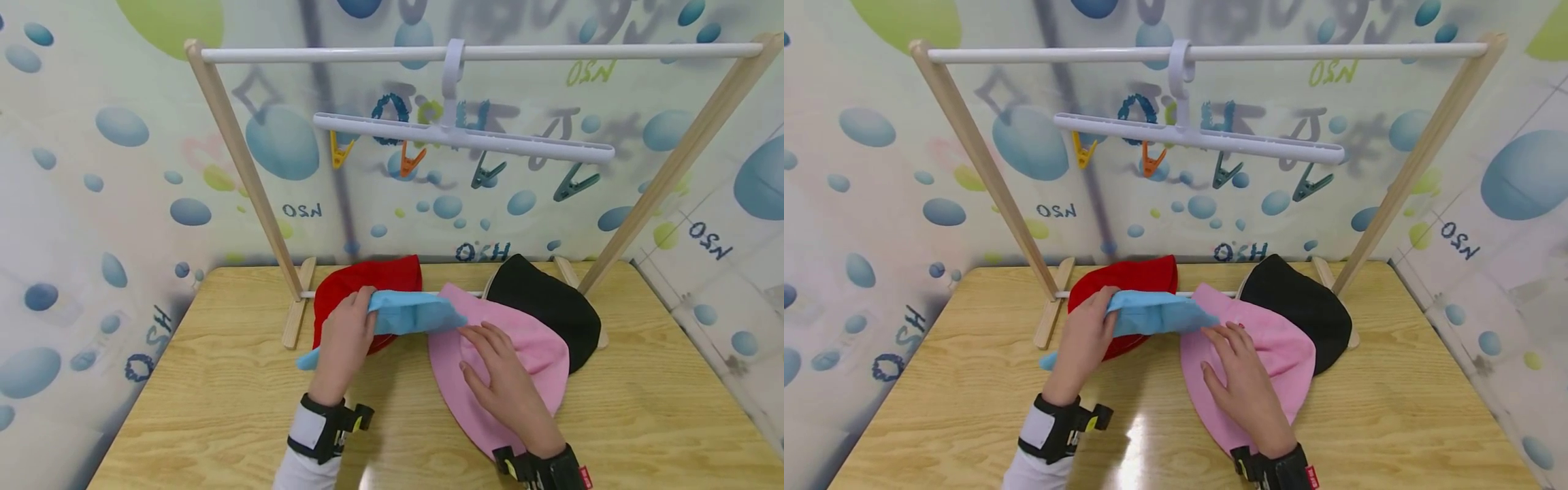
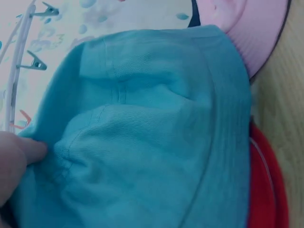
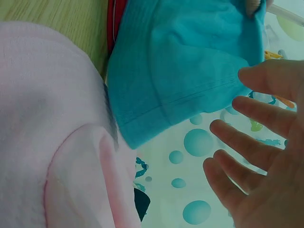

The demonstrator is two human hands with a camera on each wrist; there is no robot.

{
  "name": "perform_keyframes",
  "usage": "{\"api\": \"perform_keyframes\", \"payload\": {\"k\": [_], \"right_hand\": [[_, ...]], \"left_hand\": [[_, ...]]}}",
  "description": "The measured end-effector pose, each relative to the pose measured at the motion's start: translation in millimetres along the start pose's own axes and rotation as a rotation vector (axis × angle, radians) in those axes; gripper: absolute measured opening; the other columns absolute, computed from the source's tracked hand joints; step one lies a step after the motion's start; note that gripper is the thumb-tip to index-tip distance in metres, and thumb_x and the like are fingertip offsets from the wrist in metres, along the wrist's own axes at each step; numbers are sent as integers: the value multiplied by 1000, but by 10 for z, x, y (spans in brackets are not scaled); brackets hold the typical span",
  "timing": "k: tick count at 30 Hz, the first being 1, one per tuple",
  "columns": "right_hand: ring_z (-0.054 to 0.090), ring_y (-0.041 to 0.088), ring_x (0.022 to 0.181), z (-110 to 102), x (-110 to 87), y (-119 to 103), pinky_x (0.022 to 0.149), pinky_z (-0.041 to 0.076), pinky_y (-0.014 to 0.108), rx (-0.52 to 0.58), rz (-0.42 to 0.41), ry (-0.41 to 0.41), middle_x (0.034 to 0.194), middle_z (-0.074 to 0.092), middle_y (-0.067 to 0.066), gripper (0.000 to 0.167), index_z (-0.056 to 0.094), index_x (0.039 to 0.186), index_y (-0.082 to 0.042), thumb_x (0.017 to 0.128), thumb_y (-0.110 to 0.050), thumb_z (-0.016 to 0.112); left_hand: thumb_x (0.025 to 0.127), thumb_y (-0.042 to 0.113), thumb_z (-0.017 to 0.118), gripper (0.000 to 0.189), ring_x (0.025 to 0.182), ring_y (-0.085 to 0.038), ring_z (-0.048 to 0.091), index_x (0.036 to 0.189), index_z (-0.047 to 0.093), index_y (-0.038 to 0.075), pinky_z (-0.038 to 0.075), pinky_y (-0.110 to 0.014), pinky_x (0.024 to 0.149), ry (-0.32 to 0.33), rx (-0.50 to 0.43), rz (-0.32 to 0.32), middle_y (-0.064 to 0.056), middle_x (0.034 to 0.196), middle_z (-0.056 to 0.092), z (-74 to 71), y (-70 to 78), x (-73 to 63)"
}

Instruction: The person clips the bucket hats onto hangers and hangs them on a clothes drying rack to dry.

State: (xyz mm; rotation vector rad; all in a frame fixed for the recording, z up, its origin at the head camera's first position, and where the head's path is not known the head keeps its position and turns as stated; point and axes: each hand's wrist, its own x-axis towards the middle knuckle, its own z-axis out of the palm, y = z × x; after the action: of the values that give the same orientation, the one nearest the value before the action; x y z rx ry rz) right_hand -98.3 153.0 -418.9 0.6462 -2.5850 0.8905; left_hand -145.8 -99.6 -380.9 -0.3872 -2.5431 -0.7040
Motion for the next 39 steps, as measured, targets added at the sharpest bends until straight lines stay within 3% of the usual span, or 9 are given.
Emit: {"api": "perform_keyframes", "payload": {"k": [4,9,14,21,25,33,39], "right_hand": [[39,34,129,16,7,11,98,39,55,4,-6,0,130,54,10,51,54,132,-6,83,-7,71],[40,35,128,30,33,14,98,38,55,20,-12,-6,128,56,10,49,55,130,-7,83,-6,71],[41,35,127,42,75,3,99,38,55,31,-9,-36,125,58,11,40,59,124,-6,85,-8,70],[45,34,125,43,162,-37,102,34,55,41,-25,-63,121,61,10,33,63,118,-4,86,-8,69],[49,33,122,42,213,-74,102,32,57,23,-26,-88,119,62,10,30,64,116,-5,88,-10,68],[53,29,116,55,368,-137,96,42,51,-46,-45,-104,115,64,9,28,66,114,-5,88,-13,68],[57,27,109,57,477,-163,93,46,45,-104,-21,-95,110,66,9,27,67,113,-6,87,-14,69]], "left_hand": [[88,-1,64,12,59,-26,59,99,62,0,51,-37,54,97,8,2,-13,80,64,-55,-35,67],[89,-2,61,9,50,-26,53,98,62,-3,45,-35,47,183,11,-19,-14,67,60,-143,-82,163],[91,-2,56,9,43,-24,42,98,62,-4,34,-34,41,232,22,-59,-13,58,52,-206,-142,232],[92,0,56,9,50,-31,53,94,63,-4,42,-41,44,286,6,-111,-18,67,62,-231,-224,286],[91,2,55,11,49,-33,53,93,64,-4,40,-43,43,317,14,-133,-19,67,61,-246,-242,308],[90,3,53,14,45,-31,47,89,64,-5,35,-38,42,385,45,-158,-15,58,52,-303,-312,406],[91,4,53,14,45,-31,47,88,64,-4,34,-40,43,395,44,-181,-15,56,50,-324,-372,459]]}}
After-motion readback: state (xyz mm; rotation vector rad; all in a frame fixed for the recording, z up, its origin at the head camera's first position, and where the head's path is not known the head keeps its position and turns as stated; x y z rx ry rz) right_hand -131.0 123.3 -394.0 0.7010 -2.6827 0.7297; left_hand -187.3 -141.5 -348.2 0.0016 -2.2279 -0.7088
